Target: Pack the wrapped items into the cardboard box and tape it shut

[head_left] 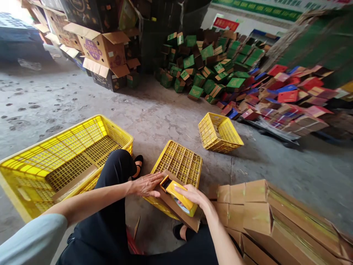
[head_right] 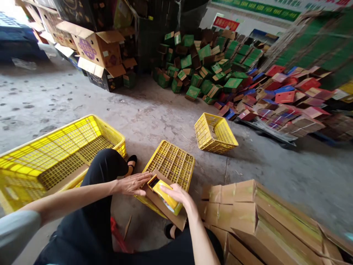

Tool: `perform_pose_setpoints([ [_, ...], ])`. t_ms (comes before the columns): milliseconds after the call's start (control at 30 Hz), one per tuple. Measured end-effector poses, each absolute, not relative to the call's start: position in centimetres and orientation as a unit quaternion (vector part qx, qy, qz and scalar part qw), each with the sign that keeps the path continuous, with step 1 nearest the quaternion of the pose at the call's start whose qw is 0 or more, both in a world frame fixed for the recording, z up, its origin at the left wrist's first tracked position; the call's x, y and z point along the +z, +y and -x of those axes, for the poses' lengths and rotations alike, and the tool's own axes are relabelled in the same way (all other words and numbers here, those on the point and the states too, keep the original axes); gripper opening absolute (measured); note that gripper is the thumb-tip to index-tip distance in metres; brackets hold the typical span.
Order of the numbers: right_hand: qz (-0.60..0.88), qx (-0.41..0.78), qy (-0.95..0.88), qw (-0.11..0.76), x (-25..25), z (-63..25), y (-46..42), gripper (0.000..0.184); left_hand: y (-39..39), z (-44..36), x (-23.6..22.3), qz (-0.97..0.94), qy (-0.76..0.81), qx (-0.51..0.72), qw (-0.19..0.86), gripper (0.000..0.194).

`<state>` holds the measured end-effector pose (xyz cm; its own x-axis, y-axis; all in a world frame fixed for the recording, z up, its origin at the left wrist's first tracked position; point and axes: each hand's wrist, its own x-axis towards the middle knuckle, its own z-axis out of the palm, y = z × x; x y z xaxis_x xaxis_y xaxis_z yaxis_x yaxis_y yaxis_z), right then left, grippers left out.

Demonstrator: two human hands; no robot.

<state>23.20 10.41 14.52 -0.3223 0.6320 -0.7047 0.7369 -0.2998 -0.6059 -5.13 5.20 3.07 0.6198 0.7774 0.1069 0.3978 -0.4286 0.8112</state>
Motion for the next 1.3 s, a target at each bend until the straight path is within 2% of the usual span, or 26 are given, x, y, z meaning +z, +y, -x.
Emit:
perform_pose_setpoints([
  [100, -0.587, -0.606, 0.532, 0.069, 14.5, -23.0, 9.9, 0.047, 4.8, 4.8, 1.6, -0.834, 0.348, 0.227, 0.363, 0.114],
  [200, -0.601, -0.597, 0.529, 0.043, 14.5, -23.2, 9.6, 0.048, 4.5, 4.4, 0.2, -0.85, 0.334, 0.227, 0.338, 0.123],
  [400, -0.577, -0.607, 0.544, 0.052, 14.3, -24.3, 10.5, 0.052, 4.1, 4.1, -1.5, -0.851, 0.339, 0.237, 0.323, 0.121],
  [700, -0.562, -0.595, 0.557, 0.139, 16.0, -25.6, 11.7, 0.047, 4.0, 4.2, -1.2, -0.844, 0.354, 0.226, 0.333, 0.117],
  [800, -0.569, -0.599, 0.55, 0.122, 16.4, -26.4, 11.4, 0.049, 3.9, 4.1, -1.1, -0.847, 0.353, 0.229, 0.324, 0.119],
  [900, -0.572, -0.602, 0.546, 0.113, 16.6, -26.8, 11.0, 0.053, 3.8, 3.9, -1.0, -0.859, 0.357, 0.216, 0.295, 0.12],
  [1033, -0.573, -0.596, 0.551, 0.112, 16.7, -27.0, 10.7, 0.057, 3.5, 2.9, -1.0, -0.883, 0.363, 0.214, 0.208, 0.114],
  [1133, -0.582, -0.581, 0.561, 0.097, 16.6, -27.1, 10.3, 0.057, 3.4, 1.8, -1.0, -0.898, 0.357, 0.205, 0.156, 0.117],
  [1300, -0.602, -0.561, 0.562, 0.08, 16.1, -26.9, 10.0, 0.053, 4.2, 0.9, -1.2, -0.897, 0.37, 0.197, 0.137, 0.121],
])
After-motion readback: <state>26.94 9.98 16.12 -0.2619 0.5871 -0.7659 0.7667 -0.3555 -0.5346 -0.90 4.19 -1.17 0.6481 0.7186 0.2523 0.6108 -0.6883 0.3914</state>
